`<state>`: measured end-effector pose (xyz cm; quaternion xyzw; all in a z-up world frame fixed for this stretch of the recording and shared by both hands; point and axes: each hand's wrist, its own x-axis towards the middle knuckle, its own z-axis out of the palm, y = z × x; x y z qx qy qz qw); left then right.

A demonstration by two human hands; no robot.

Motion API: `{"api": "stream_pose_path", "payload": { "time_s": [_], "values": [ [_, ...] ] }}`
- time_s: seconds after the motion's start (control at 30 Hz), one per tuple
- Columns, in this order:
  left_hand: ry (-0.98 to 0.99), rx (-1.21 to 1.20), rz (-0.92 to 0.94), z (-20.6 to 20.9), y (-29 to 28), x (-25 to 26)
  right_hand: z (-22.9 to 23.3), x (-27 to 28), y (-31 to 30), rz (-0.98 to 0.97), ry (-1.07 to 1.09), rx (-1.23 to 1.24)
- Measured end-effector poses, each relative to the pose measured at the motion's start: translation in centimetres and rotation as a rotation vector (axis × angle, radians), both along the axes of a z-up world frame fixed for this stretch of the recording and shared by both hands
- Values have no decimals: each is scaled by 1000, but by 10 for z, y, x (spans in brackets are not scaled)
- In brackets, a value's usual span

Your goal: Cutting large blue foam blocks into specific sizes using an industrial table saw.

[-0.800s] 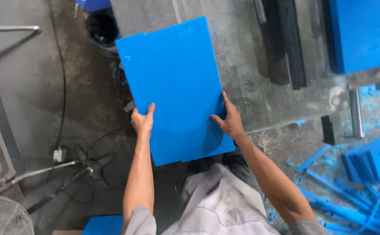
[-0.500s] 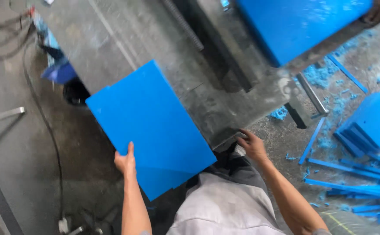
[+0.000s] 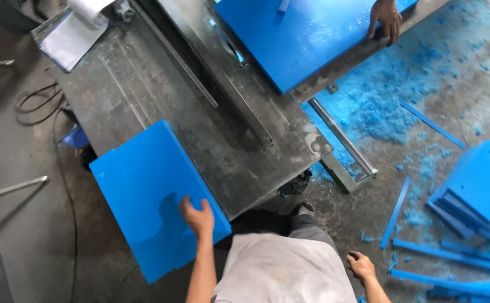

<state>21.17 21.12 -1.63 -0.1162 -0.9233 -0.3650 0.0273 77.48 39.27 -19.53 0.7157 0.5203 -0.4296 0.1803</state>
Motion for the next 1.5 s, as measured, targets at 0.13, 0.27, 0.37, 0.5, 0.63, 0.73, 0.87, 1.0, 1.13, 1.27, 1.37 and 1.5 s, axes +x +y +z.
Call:
{"api": "stream_pose_path", "payload": {
  "time_s": [0.13,0.27,0.37,0.5,0.63,0.73,0.87,1.0,1.13,1.27,1.37,1.5],
  "values": [
    [-59,100,-4,19,44,74,2,3,59,-16,128,-18],
    [-124,98,-31,23,41,109,0,6,129,195,221,70],
    [-235,131,-9,20,27,108,3,0,170,195,263,102],
    [-429,324,-74,3,12,106,9,-5,193,86,339,207],
    [-504,327,-113,0,15,116,-10,-11,183,54,448,244],
    [-562,259,-130,-41,2,132,19,-34,159,103,356,130],
    [-655,144,-195,-84,-39,155,13,-31,127,19,351,23],
    [-791,141,-294,-97,-76,166,-8,-10,109,42,351,14],
    [-885,-118,-134,-116,-115,185,-5,-3,109,51,285,-10],
    [-836,-83,-179,-109,-119,210,16,-8,116,-79,263,-40],
    [-806,-57,-203,-107,-108,209,21,-16,120,-49,265,-12],
    [-760,-1,-192,-124,-89,198,40,-37,125,56,310,30]
  ]
}}
